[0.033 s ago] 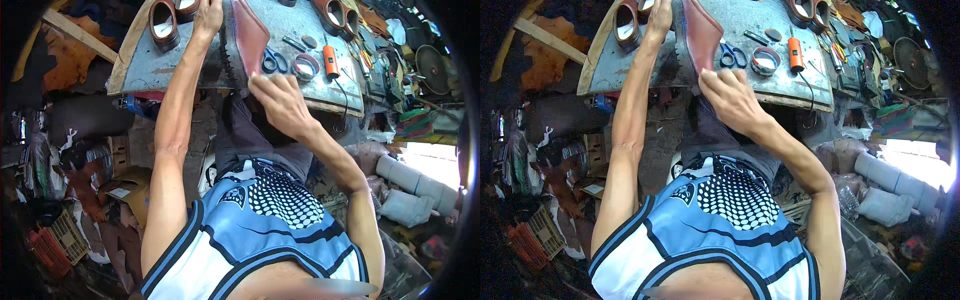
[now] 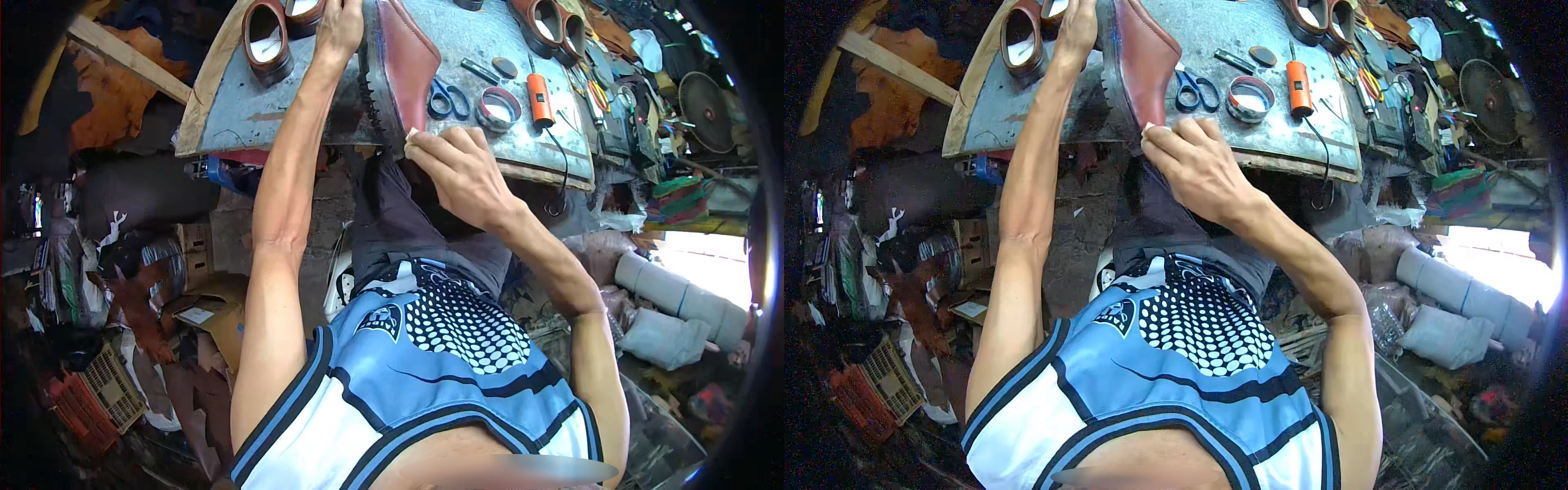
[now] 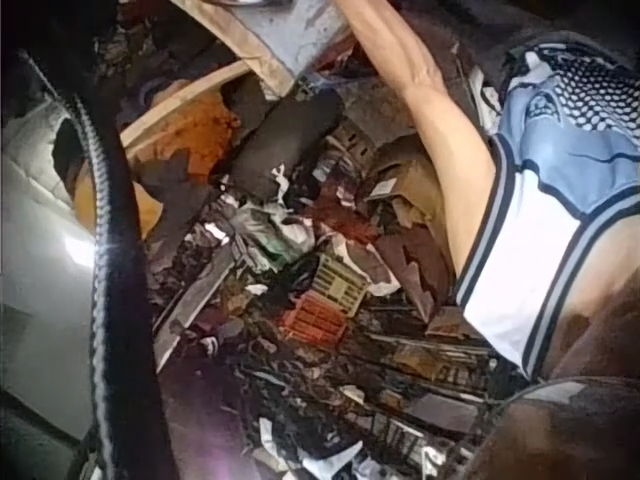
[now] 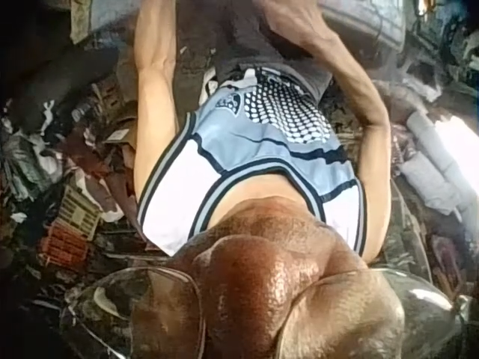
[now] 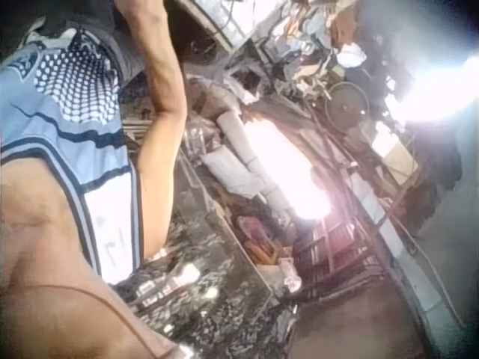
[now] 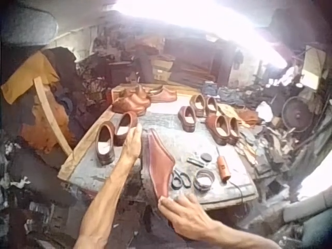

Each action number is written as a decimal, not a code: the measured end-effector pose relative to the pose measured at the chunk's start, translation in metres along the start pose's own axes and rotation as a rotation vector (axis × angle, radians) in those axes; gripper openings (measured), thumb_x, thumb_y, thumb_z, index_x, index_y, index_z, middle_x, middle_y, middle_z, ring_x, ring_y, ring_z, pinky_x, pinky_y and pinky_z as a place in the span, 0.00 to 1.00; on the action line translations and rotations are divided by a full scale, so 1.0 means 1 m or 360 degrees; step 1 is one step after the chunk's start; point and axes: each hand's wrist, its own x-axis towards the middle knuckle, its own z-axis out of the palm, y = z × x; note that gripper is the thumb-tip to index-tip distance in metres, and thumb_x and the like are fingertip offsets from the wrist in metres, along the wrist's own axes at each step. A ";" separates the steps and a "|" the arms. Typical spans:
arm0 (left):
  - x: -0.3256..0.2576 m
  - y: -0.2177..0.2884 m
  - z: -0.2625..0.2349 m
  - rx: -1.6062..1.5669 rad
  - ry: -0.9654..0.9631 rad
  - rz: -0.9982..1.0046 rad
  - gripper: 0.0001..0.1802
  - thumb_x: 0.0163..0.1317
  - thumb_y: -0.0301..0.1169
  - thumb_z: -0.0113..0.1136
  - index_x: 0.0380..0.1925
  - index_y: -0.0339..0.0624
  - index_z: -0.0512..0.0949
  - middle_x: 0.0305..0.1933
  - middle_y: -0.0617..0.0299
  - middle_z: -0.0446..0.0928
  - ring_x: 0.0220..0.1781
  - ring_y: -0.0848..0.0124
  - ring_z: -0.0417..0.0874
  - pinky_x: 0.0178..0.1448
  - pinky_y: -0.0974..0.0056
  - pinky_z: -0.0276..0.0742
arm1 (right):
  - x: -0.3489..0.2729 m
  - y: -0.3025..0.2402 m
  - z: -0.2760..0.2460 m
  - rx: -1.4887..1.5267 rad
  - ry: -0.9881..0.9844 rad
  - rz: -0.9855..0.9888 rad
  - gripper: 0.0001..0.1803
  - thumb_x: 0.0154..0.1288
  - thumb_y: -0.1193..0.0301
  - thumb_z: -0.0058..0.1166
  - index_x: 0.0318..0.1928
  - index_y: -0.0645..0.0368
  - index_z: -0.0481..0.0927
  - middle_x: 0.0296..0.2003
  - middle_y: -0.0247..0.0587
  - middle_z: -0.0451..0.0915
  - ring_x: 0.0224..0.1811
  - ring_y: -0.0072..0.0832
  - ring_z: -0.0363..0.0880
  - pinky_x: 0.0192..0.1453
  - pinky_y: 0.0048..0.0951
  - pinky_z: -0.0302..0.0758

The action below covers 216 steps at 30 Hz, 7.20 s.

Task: Trimming excess material from a shoe upper and polishing the edges using a heated tool.

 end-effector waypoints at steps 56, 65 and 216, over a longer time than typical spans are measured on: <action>0.008 -0.047 -0.016 -0.0090 -0.0085 -0.0018 0.31 0.78 0.49 0.40 0.55 0.27 0.75 0.55 0.43 0.79 0.60 0.56 0.77 0.64 0.56 0.69 | 0.022 0.024 -0.005 0.0440 0.0391 0.0295 0.20 0.65 0.83 0.55 0.56 0.55 0.83 0.59 0.49 0.77 0.57 0.48 0.79 0.62 0.41 0.76; 0.014 -0.055 -0.003 -0.0120 -0.0065 0.0014 0.33 0.77 0.50 0.42 0.56 0.25 0.75 0.57 0.37 0.78 0.62 0.51 0.76 0.65 0.55 0.70 | -0.021 0.007 0.014 0.0113 0.0163 0.0205 0.18 0.60 0.76 0.59 0.52 0.57 0.84 0.51 0.45 0.78 0.52 0.40 0.77 0.57 0.41 0.72; -0.259 0.134 -0.108 -0.0702 0.0293 -0.0833 0.29 0.77 0.48 0.49 0.71 0.46 0.64 0.71 0.57 0.65 0.72 0.62 0.68 0.70 0.42 0.71 | 0.024 -0.015 0.068 0.0274 0.0715 0.0397 0.18 0.58 0.75 0.56 0.51 0.57 0.81 0.47 0.42 0.81 0.44 0.34 0.77 0.46 0.37 0.71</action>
